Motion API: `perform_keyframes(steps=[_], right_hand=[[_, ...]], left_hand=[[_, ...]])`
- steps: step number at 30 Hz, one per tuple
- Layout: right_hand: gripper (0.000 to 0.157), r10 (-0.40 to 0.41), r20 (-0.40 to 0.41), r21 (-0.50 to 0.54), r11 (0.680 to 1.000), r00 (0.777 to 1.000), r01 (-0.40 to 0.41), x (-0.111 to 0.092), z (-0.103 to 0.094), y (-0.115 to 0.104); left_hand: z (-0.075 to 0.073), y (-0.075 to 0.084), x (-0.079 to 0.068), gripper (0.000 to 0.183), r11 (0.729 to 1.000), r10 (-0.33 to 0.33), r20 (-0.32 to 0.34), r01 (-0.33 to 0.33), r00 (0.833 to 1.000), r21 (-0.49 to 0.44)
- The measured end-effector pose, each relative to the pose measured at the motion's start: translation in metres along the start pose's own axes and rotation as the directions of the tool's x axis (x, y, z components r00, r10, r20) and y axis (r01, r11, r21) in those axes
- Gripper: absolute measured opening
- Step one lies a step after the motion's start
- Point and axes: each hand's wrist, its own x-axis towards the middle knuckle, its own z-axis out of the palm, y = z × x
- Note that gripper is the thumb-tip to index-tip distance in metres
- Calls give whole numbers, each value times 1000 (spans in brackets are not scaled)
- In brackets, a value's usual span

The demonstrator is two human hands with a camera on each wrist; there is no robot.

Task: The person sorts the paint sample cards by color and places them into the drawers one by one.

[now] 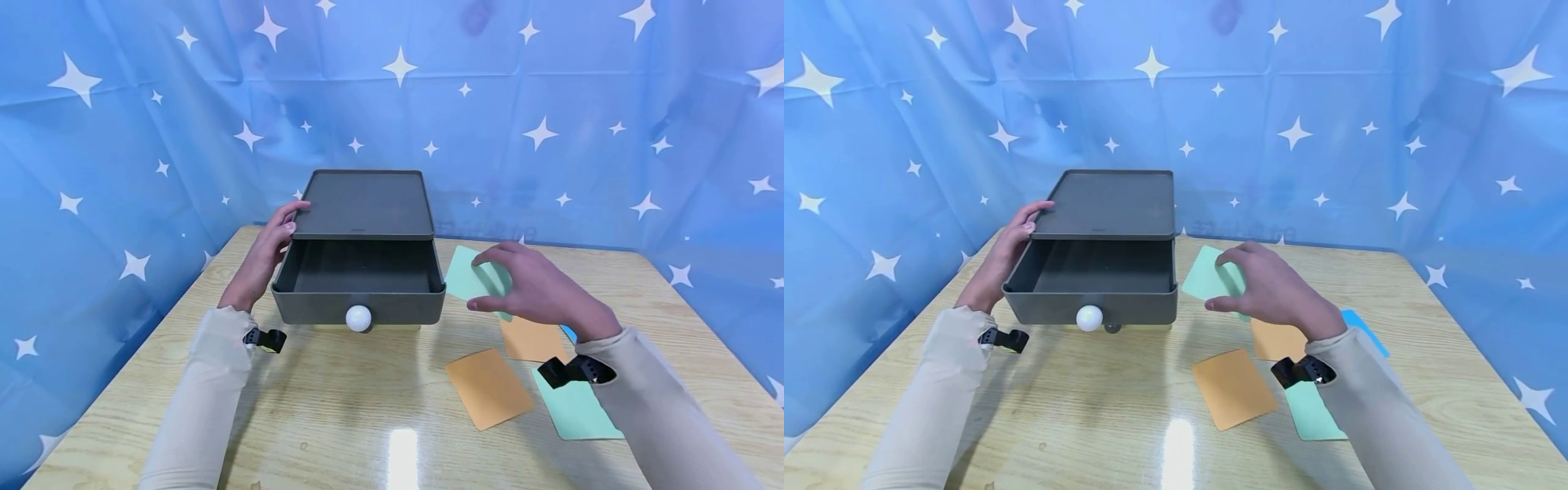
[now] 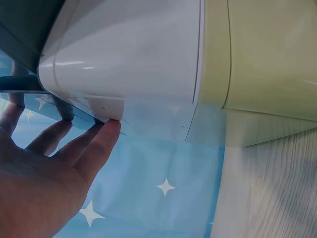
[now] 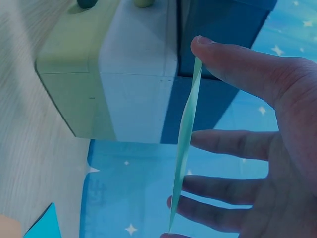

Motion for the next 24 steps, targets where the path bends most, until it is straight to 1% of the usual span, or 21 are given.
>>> perform_keyframes(steps=[5, 13, 17, 24], right_hand=[[63, -8, -12, 5, 1000, 1000, 8, 1, -6, -1], [64, 19, -27, 34, 999, 999, -18, -1, -21, -4], [66, 32, -36, 29, 999, 999, -31, -2, -28, -6], [67, 20, -61, 21, 1000, 998, -19, -3, -36, -11]], left_hand=[[0, 0, 0, 50, 1000, 4, -3, -4, 1000, 1], [0, -1, 1, 50, 1000, 8, -6, -8, 1000, 5], [0, -1, 2, 50, 1000, 9, -5, -9, 1000, 3], [0, -2, 1, 50, 1000, 6, -1, -6, 1000, -4]])
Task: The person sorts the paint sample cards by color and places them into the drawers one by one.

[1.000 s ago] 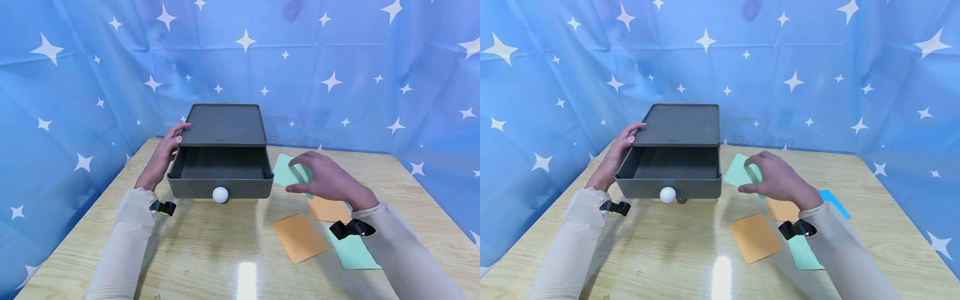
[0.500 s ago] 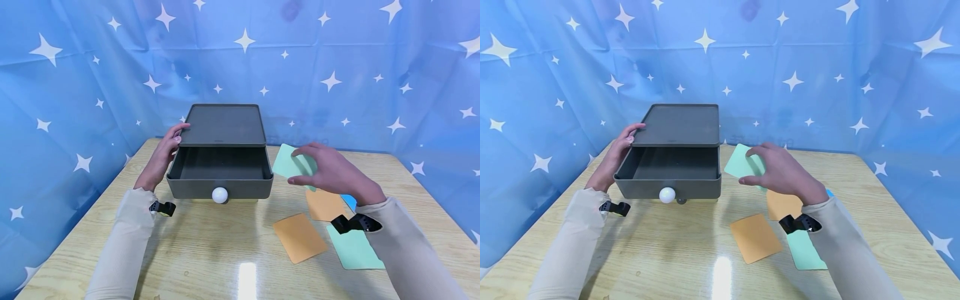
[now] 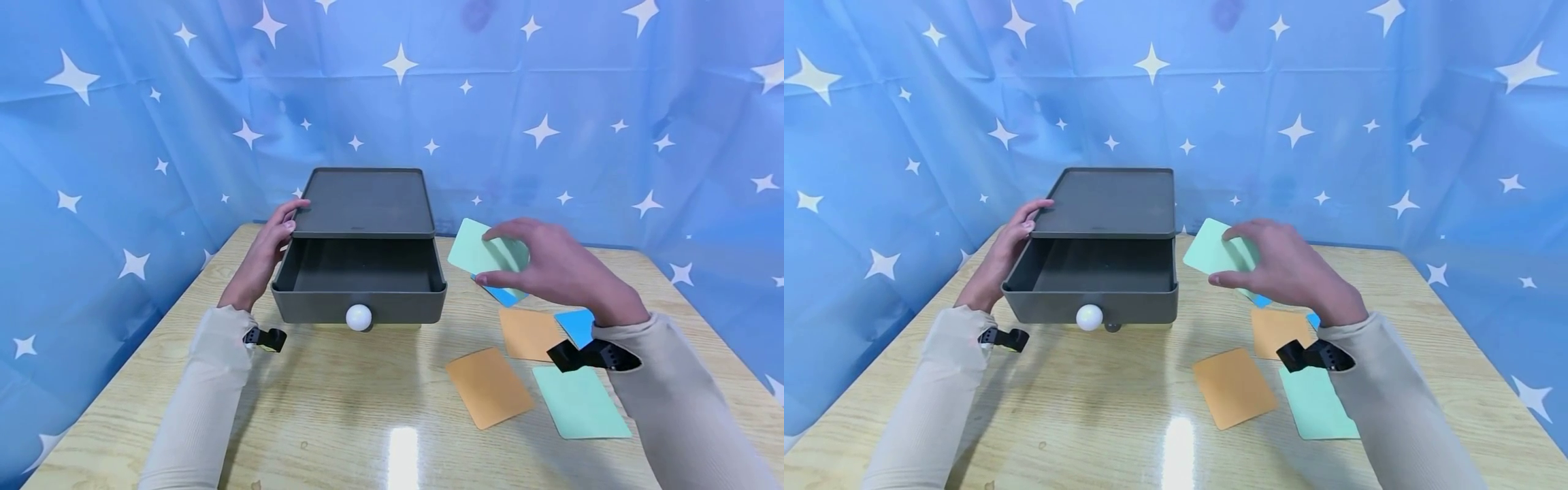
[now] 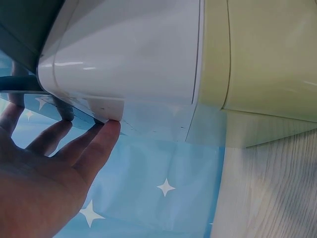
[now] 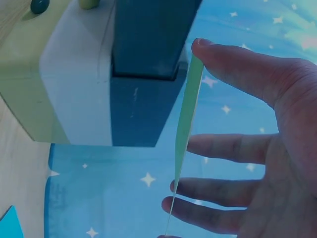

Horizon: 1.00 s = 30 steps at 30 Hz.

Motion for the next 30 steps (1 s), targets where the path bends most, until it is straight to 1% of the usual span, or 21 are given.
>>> perform_keyframes(steps=[3, 9, 13, 19, 22, 26, 30], right_hand=[[65, -10, -13, 5, 1000, 1000, 10, -1, -3, -4], [61, -64, -32, 8, 998, 997, 64, -3, -7, -15], [59, -87, -49, 19, 996, 995, 88, -4, -10, -23], [59, -136, -44, 17, 990, 990, 137, -6, -15, -38], [58, -179, -33, 19, 984, 983, 179, -6, -16, -45], [55, -247, -20, 35, 968, 969, 248, -5, -14, -52], [55, -286, -11, 62, 956, 958, 286, -1, -10, -57]], left_hand=[[0, 0, 0, 50, 1000, 1, 0, -1, 1000, -2], [0, -1, 0, 50, 1000, 3, -1, -3, 1000, -1], [0, -1, 0, 50, 1000, 5, 1, -5, 1000, -3], [0, -1, 0, 50, 1000, 2, 0, -2, 1000, -3], [-1, 0, -1, 50, 1000, 4, 3, -4, 1000, -8], [-1, 0, -1, 49, 1000, 6, 7, -6, 1000, -13], [-1, 0, -1, 49, 1000, 7, 6, -7, 1000, -12]])
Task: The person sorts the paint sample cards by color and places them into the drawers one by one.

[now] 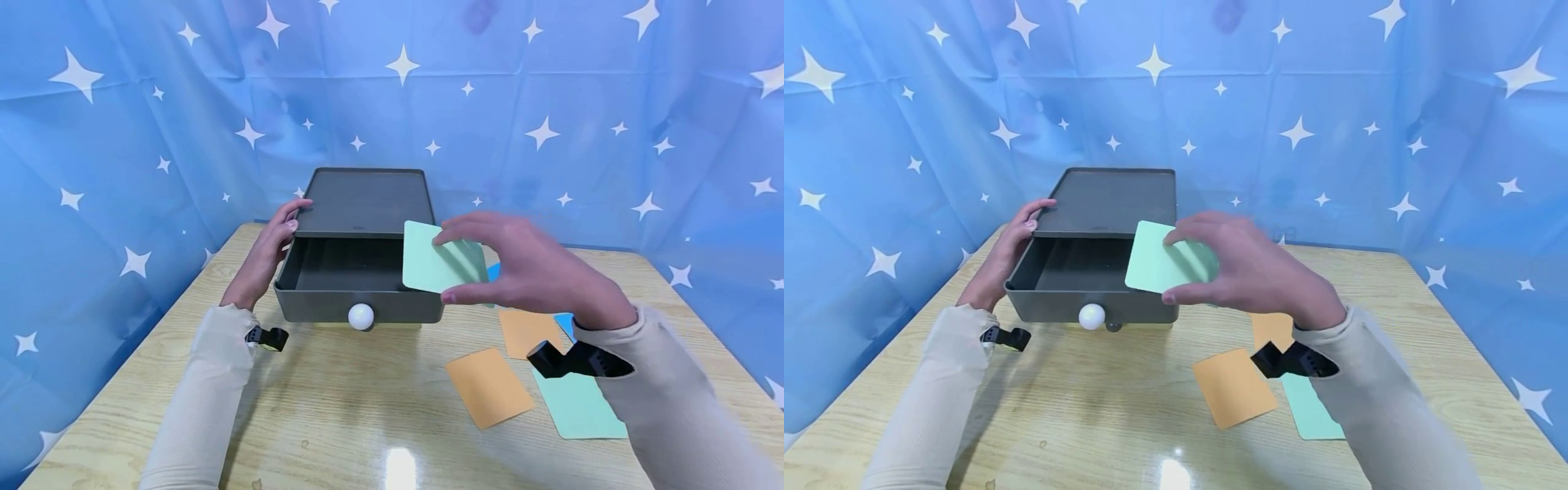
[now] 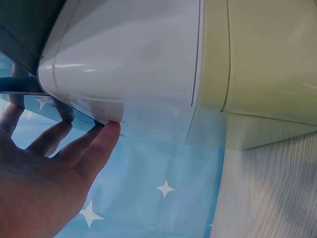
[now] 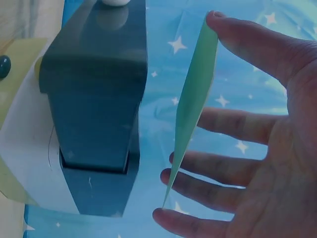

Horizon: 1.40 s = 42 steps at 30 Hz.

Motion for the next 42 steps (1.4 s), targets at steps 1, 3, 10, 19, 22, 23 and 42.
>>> perform_keyframes(steps=[1, 3, 10, 19, 22, 23, 42], right_hand=[[55, -7, 2, 8, 1000, 1000, 6, 1, 2, -1], [55, -21, 5, 20, 1000, 1000, 21, 3, 5, -1], [57, -65, 13, 59, 996, 998, 64, 9, 15, -3], [61, -157, 2, 124, 980, 988, 155, 18, 23, -13], [60, -174, 16, 133, 976, 985, 171, 22, 26, -16], [60, -177, 25, 137, 976, 984, 172, 23, 26, -17], [52, -179, 161, 95, 982, 971, 165, 41, 29, -17]], left_hand=[[0, 0, 0, 49, 1000, 1, 0, -1, 1000, 0], [0, 0, 0, 49, 1000, -2, 0, 2, 1000, -2], [0, 0, 0, 49, 1000, -12, 11, 12, 1000, -13], [-1, 1, -1, 49, 1000, -5, 11, 5, 1000, -20], [-1, 1, -1, 49, 1000, -8, 13, 8, 1000, -21], [-1, 1, -1, 49, 1000, -8, 13, 9, 1000, -22], [0, -1, -1, 49, 1000, -6, 1, 6, 1000, -13]])
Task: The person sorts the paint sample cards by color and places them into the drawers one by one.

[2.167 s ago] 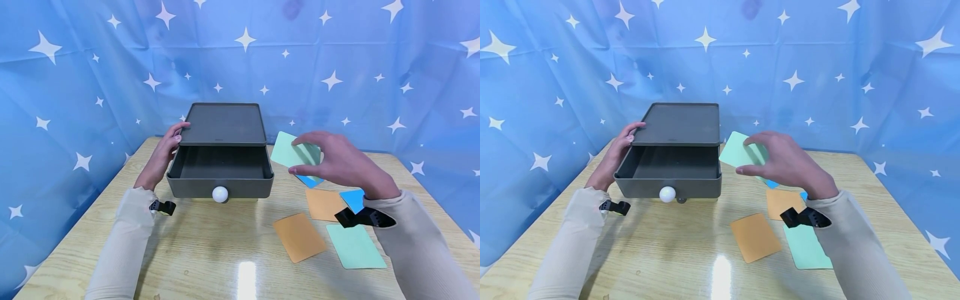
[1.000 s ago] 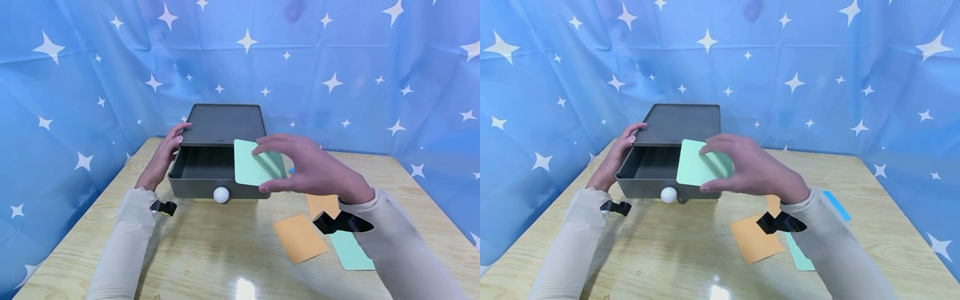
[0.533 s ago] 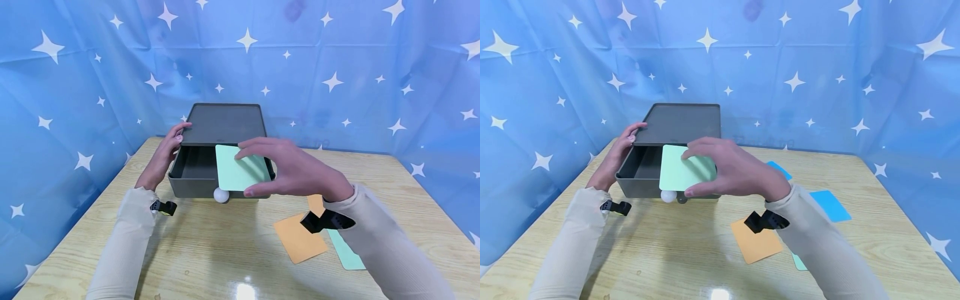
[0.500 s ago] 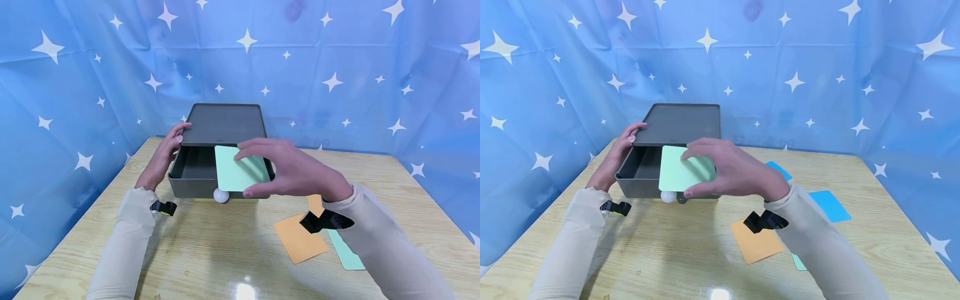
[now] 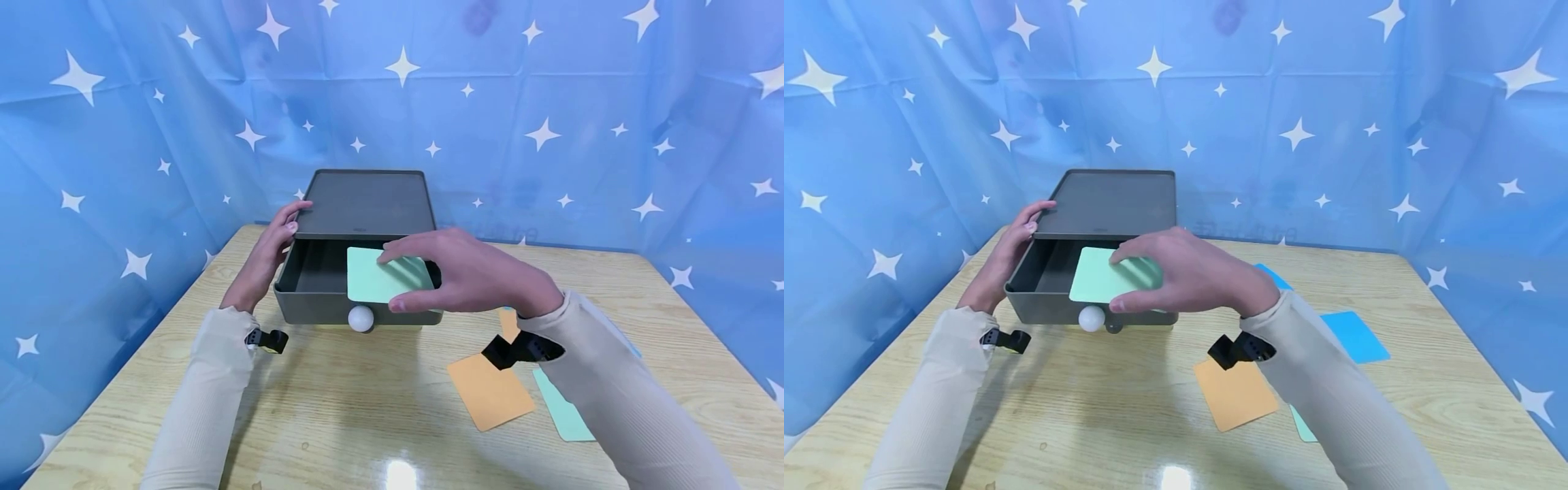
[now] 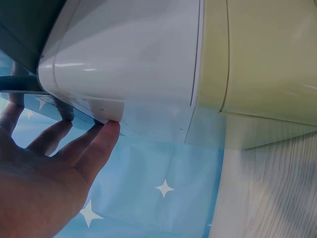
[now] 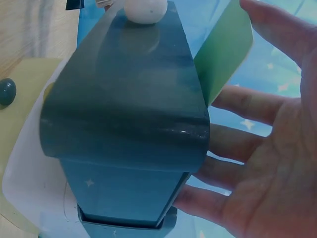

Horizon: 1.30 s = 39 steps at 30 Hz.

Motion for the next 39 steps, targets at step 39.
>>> perform_keyframes(steps=[39], right_hand=[[36, 10, -57, -1, 1000, 998, -10, 4, -6, 1]], left_hand=[[0, 1, -1, 49, 1000, -3, 5, 3, 1000, 10]])
